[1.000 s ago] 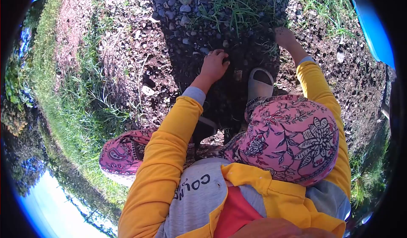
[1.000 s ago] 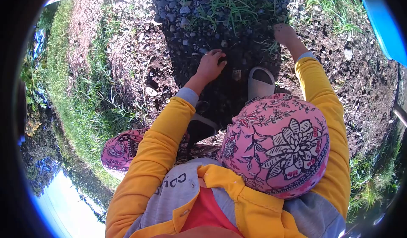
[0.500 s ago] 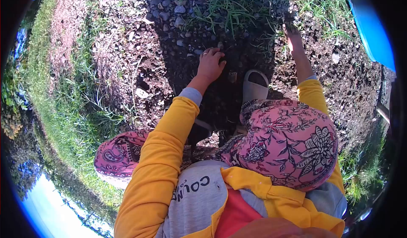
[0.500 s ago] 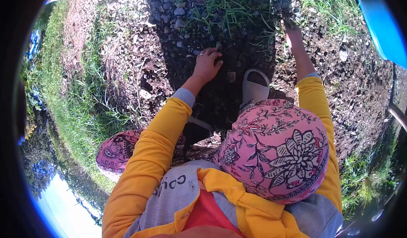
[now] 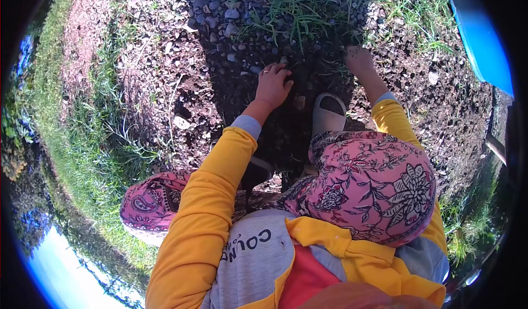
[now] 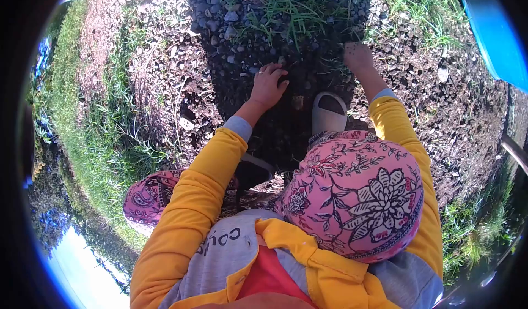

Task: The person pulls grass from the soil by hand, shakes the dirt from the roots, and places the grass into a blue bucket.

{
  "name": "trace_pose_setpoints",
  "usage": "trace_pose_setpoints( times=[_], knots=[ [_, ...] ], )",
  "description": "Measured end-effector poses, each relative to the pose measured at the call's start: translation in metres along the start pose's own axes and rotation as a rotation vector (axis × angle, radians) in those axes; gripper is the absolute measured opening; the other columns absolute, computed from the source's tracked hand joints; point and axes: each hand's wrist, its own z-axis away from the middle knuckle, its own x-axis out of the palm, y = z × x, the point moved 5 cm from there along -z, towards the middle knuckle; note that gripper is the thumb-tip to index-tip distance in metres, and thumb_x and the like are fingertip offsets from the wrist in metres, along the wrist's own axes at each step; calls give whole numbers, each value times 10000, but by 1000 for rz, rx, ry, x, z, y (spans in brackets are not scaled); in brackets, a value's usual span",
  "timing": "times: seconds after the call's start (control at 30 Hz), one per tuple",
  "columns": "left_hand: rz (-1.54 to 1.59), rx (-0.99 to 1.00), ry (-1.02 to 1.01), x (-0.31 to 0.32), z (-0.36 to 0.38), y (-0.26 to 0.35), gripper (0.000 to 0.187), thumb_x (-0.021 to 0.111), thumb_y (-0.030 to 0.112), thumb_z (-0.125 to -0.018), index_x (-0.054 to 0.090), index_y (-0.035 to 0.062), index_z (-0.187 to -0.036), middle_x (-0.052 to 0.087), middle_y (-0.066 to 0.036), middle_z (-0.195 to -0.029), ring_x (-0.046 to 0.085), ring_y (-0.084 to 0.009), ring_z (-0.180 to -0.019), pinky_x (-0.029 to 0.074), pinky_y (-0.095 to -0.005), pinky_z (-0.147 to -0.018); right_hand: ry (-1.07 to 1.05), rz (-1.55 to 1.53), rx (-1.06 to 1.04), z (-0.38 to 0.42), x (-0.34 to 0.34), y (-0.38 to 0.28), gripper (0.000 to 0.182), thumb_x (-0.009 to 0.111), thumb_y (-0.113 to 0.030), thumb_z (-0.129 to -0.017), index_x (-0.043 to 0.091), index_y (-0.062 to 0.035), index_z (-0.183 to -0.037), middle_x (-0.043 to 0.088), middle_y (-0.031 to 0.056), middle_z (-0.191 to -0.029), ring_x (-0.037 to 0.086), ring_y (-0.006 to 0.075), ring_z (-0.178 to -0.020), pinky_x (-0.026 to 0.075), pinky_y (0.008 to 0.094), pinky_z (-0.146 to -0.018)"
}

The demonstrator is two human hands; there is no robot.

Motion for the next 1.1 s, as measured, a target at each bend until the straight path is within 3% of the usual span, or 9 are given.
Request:
trace_pose_setpoints(
  times=[0.3,0.43,0.53,0.57,0.7,0.8,0.83,0.93,1.1],
  knots=[
    [-3,-16,-37,-1,-1,1,268,613,200,-726,590,88,-969,499,-89,-1146,410,-306,-1127,325,-429,-939,107,-161,49,5,19,15,305,569,-319,-760,590,-28,-850,602,170,-795,589,326,-790,471,374,-732],
    [-15,7,-67,0,-7,4,271,614,199,-726,588,93,-974,499,-86,-1140,410,-301,-1128,327,-429,-937,266,-938,334,17,-20,25,302,581,-319,-764,596,-24,-827,603,172,-737,593,317,-726,469,346,-663],
    [9,45,-70,6,-13,6,273,615,196,-723,586,93,-974,499,-80,-1137,411,-296,-1129,331,-421,-934,105,-112,-68,7,29,52,294,576,-329,-768,600,-39,-804,613,160,-773,598,308,-745,472,358,-668],
    [-12,80,-78,5,-17,10,270,607,192,-727,583,90,-977,497,-77,-1141,412,-290,-1129,332,-417,-934,-50,-61,39,24,-13,31,280,591,-311,-761,581,-37,-815,610,155,-822,590,310,-794,470,390,-676],
    [-89,211,-109,5,-27,24,258,563,167,-751,572,75,-992,490,-65,-1156,419,-271,-1126,332,-399,-937,-145,-204,93,26,-45,4,332,607,-306,-724,580,-32,-909,606,166,-848,582,312,-834,455,396,-749],
    [-189,306,-108,12,-57,23,258,512,147,-774,564,67,-1014,487,-63,-1161,423,-255,-1125,327,-391,-943,45,-48,-126,23,-36,-19,367,623,-331,-705,577,-34,-915,605,126,-913,570,294,-892,437,383,-798],
    [-228,327,-112,14,-65,23,262,494,141,-781,562,65,-1022,487,-63,-1161,424,-250,-1125,325,-389,-945,314,-92,-197,25,-42,-32,374,634,-320,-683,581,-40,-925,597,113,-930,563,274,-914,429,382,-811],
    [-400,390,-77,12,-91,21,277,470,142,-785,568,66,-1032,508,-69,-1129,439,-243,-1105,338,-379,-926,37,-219,-216,17,-24,-52,375,634,-320,-668,582,-65,-937,595,109,-932,562,263,-921,432,375,-806],
    [-670,294,-145,14,-131,1,260,475,150,-776,600,57,-984,546,-84,-1053,472,-242,-1052,363,-365,-883,20,-226,-270,19,-21,-82,305,614,-283,-676,580,-84,-905,605,118,-842,589,277,-818,448,380,-744]
  ],
)
